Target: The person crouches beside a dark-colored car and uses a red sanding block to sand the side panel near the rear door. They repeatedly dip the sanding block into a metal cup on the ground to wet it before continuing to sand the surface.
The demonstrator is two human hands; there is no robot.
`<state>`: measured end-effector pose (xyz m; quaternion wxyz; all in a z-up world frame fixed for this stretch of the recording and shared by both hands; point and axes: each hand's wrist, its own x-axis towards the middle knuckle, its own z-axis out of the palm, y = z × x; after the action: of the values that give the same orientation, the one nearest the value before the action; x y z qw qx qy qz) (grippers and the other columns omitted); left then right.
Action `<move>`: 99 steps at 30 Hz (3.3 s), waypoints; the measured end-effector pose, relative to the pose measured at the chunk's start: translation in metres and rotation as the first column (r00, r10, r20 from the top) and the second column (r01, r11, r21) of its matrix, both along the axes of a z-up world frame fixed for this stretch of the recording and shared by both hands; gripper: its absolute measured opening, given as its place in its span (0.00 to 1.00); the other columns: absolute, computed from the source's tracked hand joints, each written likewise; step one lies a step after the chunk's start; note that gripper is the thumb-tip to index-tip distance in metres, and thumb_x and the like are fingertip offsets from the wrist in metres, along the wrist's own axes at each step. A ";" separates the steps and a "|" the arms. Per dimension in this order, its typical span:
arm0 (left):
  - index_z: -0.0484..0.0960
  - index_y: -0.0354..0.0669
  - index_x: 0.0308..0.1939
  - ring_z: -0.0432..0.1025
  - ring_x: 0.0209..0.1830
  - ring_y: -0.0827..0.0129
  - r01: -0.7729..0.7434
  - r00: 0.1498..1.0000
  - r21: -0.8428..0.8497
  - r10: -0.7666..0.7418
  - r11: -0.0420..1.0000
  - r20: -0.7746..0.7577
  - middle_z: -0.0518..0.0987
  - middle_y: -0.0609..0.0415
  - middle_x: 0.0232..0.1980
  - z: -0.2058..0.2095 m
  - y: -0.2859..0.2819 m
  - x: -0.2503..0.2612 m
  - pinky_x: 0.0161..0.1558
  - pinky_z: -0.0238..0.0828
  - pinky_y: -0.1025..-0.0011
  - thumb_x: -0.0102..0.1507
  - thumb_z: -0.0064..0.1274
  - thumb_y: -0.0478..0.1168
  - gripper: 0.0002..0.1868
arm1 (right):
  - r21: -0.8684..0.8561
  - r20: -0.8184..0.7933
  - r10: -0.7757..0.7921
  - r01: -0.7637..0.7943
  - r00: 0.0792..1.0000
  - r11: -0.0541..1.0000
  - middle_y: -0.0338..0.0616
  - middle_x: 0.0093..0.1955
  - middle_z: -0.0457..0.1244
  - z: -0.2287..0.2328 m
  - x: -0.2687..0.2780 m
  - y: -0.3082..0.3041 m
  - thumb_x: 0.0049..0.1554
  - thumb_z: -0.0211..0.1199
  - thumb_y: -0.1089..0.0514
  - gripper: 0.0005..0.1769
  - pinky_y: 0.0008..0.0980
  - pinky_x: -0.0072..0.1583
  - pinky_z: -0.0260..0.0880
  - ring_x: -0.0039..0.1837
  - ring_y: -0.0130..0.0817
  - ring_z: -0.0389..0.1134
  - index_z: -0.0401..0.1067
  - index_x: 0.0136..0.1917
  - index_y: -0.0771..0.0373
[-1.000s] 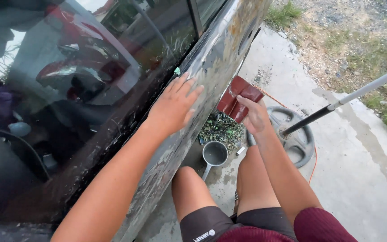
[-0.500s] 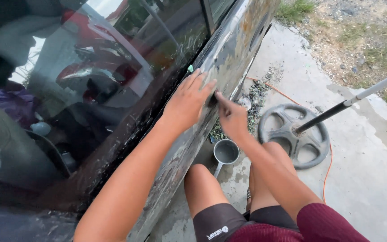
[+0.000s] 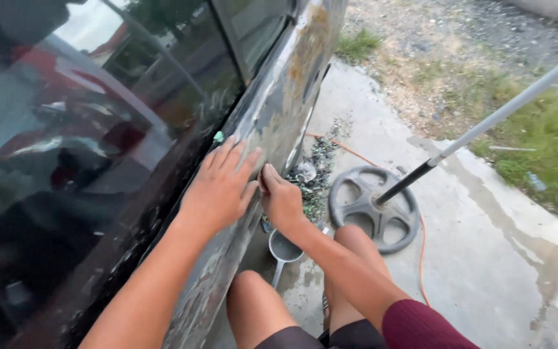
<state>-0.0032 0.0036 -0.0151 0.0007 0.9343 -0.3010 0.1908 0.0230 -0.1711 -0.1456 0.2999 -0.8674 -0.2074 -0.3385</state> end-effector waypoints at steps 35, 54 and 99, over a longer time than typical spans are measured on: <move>0.76 0.45 0.68 0.66 0.73 0.53 0.053 0.988 -0.016 -0.050 0.998 0.145 0.74 0.45 0.66 -0.014 0.000 0.014 0.60 0.67 0.59 0.62 0.60 0.48 0.31 | -0.229 -0.004 -0.124 0.119 0.992 0.966 0.54 0.54 0.71 -0.022 0.068 -0.028 0.53 0.60 0.60 0.23 0.46 0.42 0.72 0.42 0.45 0.74 0.75 0.63 0.62; 0.80 0.58 0.75 0.77 0.78 0.62 -0.257 0.965 0.524 0.192 0.812 0.177 0.80 0.47 0.79 0.014 -0.034 0.009 0.59 0.66 0.70 0.77 0.54 0.67 0.29 | 0.227 -0.837 0.540 0.843 -0.088 0.488 0.54 0.53 0.67 -0.588 0.039 -0.132 0.48 0.57 0.69 0.23 0.55 0.53 0.75 0.55 0.52 0.70 0.72 0.58 0.64; 0.65 0.43 0.73 0.62 0.76 0.48 0.046 0.979 -0.589 -0.153 0.807 -0.133 0.66 0.42 0.75 0.019 -0.002 -0.004 0.67 0.67 0.49 0.73 0.45 0.36 0.23 | 0.506 -0.802 0.578 0.686 0.151 0.523 0.55 0.55 0.63 -0.049 0.052 -0.108 0.56 0.46 0.71 0.19 0.56 0.64 0.74 0.57 0.49 0.68 0.57 0.62 0.66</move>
<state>-0.0072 0.0011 0.0035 0.3231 0.8849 -0.2758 0.1910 0.0754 -0.2792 -0.1948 0.7155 -0.5889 0.2789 0.2519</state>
